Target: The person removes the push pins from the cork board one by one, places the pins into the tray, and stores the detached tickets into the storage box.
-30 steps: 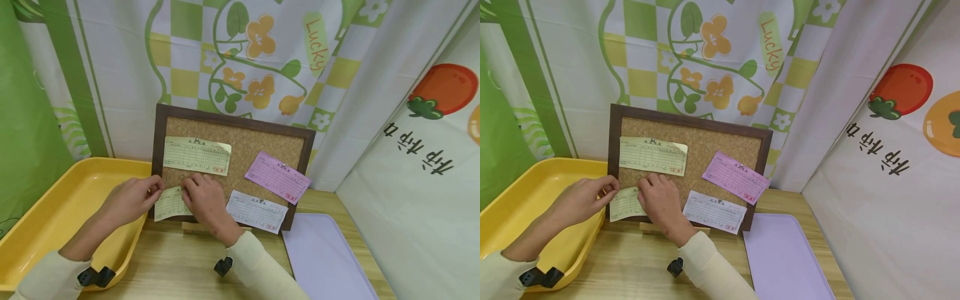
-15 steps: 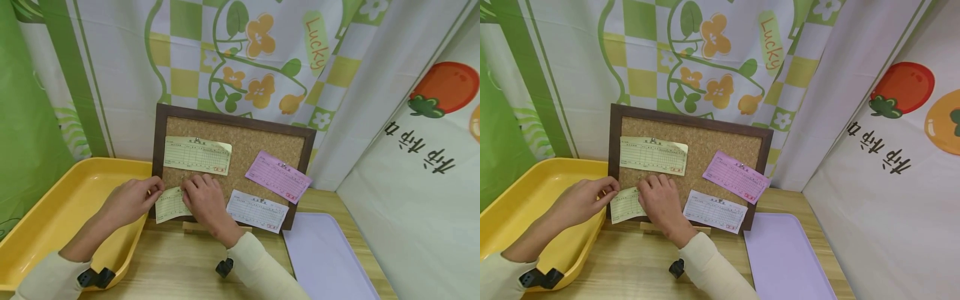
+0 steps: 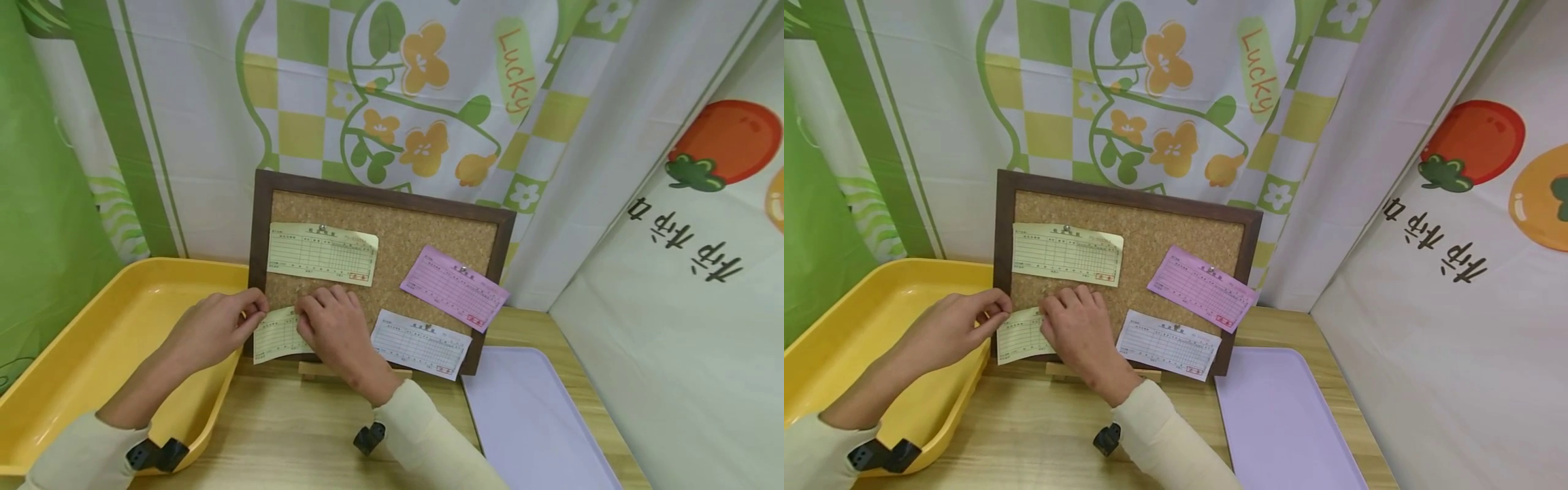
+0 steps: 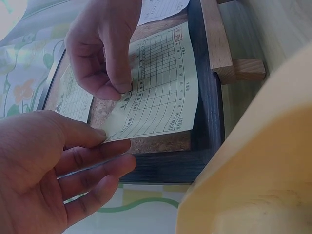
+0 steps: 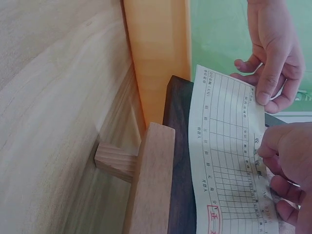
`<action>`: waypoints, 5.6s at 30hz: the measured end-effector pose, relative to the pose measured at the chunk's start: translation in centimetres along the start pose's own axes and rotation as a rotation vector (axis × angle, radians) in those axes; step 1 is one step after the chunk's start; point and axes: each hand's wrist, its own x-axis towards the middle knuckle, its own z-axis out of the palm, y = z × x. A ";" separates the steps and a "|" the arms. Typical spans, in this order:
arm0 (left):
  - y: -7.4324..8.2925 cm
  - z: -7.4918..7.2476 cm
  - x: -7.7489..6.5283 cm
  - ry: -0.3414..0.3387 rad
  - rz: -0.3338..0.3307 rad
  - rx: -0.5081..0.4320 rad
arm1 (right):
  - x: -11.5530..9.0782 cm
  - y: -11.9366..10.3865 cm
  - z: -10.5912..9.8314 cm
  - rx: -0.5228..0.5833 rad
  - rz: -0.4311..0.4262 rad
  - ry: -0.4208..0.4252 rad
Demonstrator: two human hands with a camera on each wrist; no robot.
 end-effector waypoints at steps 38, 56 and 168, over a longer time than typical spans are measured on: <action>0.5 -1.0 -2.8 0.018 -0.052 -0.076 | -4.4 3.1 -6.5 0.204 0.074 -0.014; -2.0 -3.0 -5.5 0.099 0.013 -0.058 | -10.2 6.1 -9.5 0.281 0.225 -0.065; -9.2 -3.6 -9.6 0.039 -0.180 0.229 | -22.3 12.7 -16.6 0.047 0.776 -0.615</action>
